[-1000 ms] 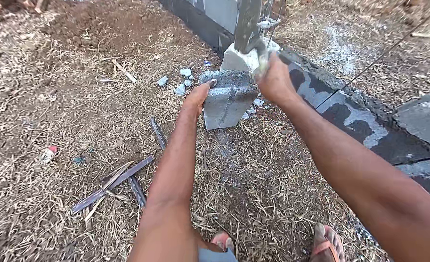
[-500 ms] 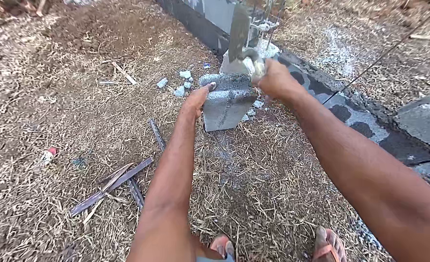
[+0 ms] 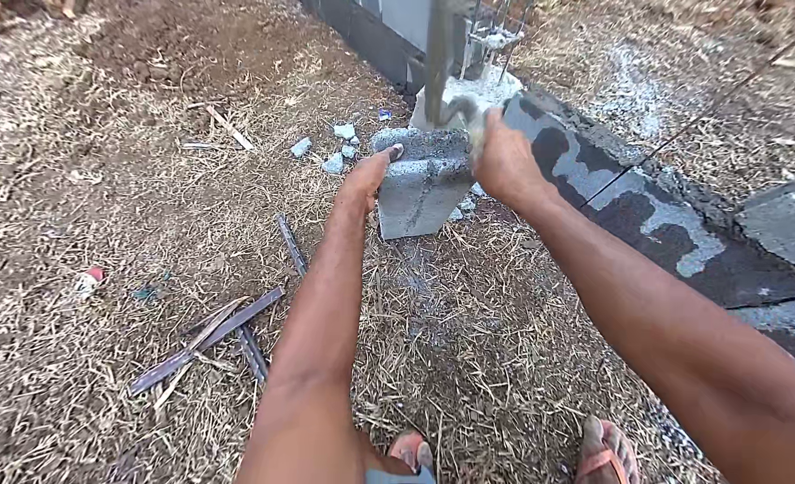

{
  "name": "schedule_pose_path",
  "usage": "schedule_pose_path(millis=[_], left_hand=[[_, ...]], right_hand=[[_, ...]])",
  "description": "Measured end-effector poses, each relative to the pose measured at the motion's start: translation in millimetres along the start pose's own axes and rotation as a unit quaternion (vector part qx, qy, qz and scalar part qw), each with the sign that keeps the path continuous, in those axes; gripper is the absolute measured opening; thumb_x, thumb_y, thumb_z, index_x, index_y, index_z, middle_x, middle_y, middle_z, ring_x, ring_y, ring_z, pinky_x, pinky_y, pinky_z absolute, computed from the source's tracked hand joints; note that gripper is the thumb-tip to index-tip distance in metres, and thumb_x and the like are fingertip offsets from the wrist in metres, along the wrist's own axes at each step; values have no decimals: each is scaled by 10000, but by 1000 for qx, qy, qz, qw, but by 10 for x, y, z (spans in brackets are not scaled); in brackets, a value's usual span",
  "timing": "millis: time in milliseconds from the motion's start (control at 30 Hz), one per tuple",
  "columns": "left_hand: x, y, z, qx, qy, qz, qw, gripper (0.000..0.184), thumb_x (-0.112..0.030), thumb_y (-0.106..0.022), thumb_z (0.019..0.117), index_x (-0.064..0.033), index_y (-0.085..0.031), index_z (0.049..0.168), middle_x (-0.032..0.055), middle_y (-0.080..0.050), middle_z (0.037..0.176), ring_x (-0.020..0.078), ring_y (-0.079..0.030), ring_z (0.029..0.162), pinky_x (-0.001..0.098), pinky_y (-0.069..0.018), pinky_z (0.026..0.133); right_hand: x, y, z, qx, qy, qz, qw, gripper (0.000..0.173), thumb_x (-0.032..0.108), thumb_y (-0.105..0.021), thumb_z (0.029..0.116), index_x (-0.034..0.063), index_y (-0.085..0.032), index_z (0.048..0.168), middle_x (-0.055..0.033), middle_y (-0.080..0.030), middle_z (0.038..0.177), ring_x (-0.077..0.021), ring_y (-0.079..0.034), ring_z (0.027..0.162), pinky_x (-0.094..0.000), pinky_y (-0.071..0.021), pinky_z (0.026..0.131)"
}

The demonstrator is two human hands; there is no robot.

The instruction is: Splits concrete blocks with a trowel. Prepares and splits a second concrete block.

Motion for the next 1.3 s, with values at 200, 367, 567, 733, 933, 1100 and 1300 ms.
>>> schedule_pose_path(millis=[200, 367, 567, 733, 933, 1100, 1300], left_hand=[[-16, -18, -34, 5, -1, 6, 1000, 604, -589, -542, 993, -107, -606, 1351, 123, -658, 1282, 269, -628, 1195, 523, -527, 977], [-80, -32, -43, 5, -1, 5, 1000, 623, -606, -531, 993, -99, -610, 1346, 126, -665, 1270, 270, -636, 1182, 531, -528, 973], [-52, -29, -23, 5, -12, -2, 1000, 600, -585, -513, 1008, -115, -597, 1370, 130, -642, 1308, 280, -616, 1209, 538, -520, 979], [-31, -18, -38, 3, -5, -1, 1000, 583, -575, -515, 1012, -112, -604, 1354, 125, -649, 1289, 274, -623, 1193, 530, -525, 967], [1, -23, 11, 6, -9, -7, 1000, 590, -585, -525, 1003, -119, -607, 1355, 116, -656, 1290, 266, -631, 1194, 523, -537, 969], [-38, -38, -43, 4, -7, -1, 1000, 581, -576, -518, 1013, -116, -607, 1356, 115, -649, 1296, 263, -619, 1202, 520, -521, 980], [-30, -27, -21, 8, -8, 1, 1000, 580, -591, -528, 999, -137, -612, 1351, 104, -657, 1281, 263, -624, 1193, 523, -525, 963]], right_hand=[[-28, 40, 5, -4, -11, 40, 999, 498, 152, -633, 982, 17, -438, 1419, -267, -675, 1074, -459, -684, 1015, -647, -533, 849], [-130, -32, 46, 43, -17, -6, 999, 412, 156, -661, 964, 9, -499, 1312, -276, -664, 1029, -484, -672, 992, -669, -525, 800], [-174, -78, -41, 46, -7, 3, 999, 425, 146, -650, 965, 9, -492, 1336, -276, -669, 1036, -484, -672, 1001, -669, -523, 814], [-165, -116, -32, 46, -8, -7, 999, 470, 136, -632, 972, 5, -452, 1386, -289, -670, 1056, -491, -677, 1010, -675, -526, 818], [-148, -120, 5, 37, -17, 36, 998, 521, 154, -642, 975, 17, -432, 1433, -283, -669, 1106, -480, -674, 1041, -675, -525, 858], [-132, -116, 103, 29, -24, 31, 999, 515, 142, -661, 956, -1, -443, 1401, -289, -665, 1092, -481, -674, 1035, -667, -529, 851], [-61, -46, 165, 25, -23, 16, 999, 513, 127, -648, 957, 7, -444, 1411, -285, -665, 1134, -480, -667, 1080, -660, -525, 877]])
Point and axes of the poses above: each hand's wrist, its own z-axis towards the middle knuckle, its own y-axis out of the back of the hand, x = y × z, the point moved 6 cm from there along z, towards the middle knuckle
